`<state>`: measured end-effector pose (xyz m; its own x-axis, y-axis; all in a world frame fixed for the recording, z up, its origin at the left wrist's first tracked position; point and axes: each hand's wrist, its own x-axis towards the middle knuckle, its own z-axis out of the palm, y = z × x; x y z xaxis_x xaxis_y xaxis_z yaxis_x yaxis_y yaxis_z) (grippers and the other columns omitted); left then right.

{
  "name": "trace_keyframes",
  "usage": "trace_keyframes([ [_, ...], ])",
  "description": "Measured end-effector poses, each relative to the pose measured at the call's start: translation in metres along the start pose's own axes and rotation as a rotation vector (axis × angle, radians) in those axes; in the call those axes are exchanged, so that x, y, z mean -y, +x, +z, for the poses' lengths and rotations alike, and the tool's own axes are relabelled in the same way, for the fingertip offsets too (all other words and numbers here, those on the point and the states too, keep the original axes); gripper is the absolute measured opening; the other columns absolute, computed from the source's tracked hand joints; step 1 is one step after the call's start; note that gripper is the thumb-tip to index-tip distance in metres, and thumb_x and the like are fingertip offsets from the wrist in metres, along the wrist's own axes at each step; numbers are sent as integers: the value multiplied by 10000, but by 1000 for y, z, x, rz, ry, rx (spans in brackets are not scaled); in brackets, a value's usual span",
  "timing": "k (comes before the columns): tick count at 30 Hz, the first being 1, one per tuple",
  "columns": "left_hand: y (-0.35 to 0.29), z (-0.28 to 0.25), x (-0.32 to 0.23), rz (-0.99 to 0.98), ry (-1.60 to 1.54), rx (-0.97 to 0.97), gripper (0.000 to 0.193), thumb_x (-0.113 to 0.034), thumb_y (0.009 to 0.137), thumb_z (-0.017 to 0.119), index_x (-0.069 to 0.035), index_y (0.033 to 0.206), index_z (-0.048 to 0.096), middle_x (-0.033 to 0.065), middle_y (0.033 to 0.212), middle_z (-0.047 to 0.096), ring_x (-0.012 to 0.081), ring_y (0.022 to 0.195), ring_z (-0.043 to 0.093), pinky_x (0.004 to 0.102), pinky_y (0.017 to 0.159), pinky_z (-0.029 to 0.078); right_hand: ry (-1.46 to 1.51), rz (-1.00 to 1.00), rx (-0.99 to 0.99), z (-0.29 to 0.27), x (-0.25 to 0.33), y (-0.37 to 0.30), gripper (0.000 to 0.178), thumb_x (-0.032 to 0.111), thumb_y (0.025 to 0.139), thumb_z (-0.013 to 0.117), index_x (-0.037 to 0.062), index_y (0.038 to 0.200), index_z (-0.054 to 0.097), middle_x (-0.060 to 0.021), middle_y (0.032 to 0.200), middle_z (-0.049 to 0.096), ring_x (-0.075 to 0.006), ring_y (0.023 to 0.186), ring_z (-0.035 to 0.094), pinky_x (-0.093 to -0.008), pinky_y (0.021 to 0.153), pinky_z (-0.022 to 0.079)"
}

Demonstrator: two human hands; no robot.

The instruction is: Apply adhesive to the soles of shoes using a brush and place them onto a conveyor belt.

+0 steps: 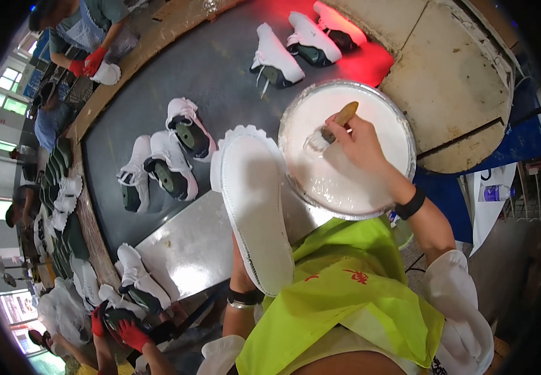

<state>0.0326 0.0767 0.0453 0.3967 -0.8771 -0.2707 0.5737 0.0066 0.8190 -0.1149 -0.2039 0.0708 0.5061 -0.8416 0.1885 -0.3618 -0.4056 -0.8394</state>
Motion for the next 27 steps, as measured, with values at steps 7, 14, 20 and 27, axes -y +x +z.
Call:
trace_keyframes([
  [7, 27, 16, 12, -194, -199, -12, 529, -429, 1011, 361, -35, 1358, 430, 111, 1120, 596, 189, 958, 615, 306, 782, 532, 510, 8, -33, 33, 66, 3, 195, 156, 928, 594, -23, 998, 630, -76, 809, 664, -125, 739, 642, -277, 650, 513],
  [14, 31, 26, 3, -259, -168, 25, 662, -564, 991, 253, -59, 1393, 401, 101, 1112, 613, 197, 960, 620, 314, 816, 524, 620, 201, 218, 28, 89, -22, 258, 206, 940, 539, -38, 986, 612, -75, 784, 633, -106, 712, 603, -258, 617, 481],
  [20, 26, 22, 5, -292, -180, 55, 669, -578, 983, 267, -62, 1383, 410, 102, 1120, 614, 205, 964, 620, 320, 812, 527, 535, 163, -15, 25, 48, 28, 321, 236, 937, 577, -84, 953, 592, -106, 796, 644, -158, 692, 650, -283, 603, 509],
  [27, 27, 11, 2, -272, -240, -104, 548, -490, 984, 381, -58, 1304, 482, 97, 1098, 623, 196, 910, 632, 311, 736, 540, 418, 290, 69, 17, 37, -46, 256, 197, 937, 574, -50, 992, 614, -77, 811, 644, -125, 691, 619, -265, 618, 484],
])
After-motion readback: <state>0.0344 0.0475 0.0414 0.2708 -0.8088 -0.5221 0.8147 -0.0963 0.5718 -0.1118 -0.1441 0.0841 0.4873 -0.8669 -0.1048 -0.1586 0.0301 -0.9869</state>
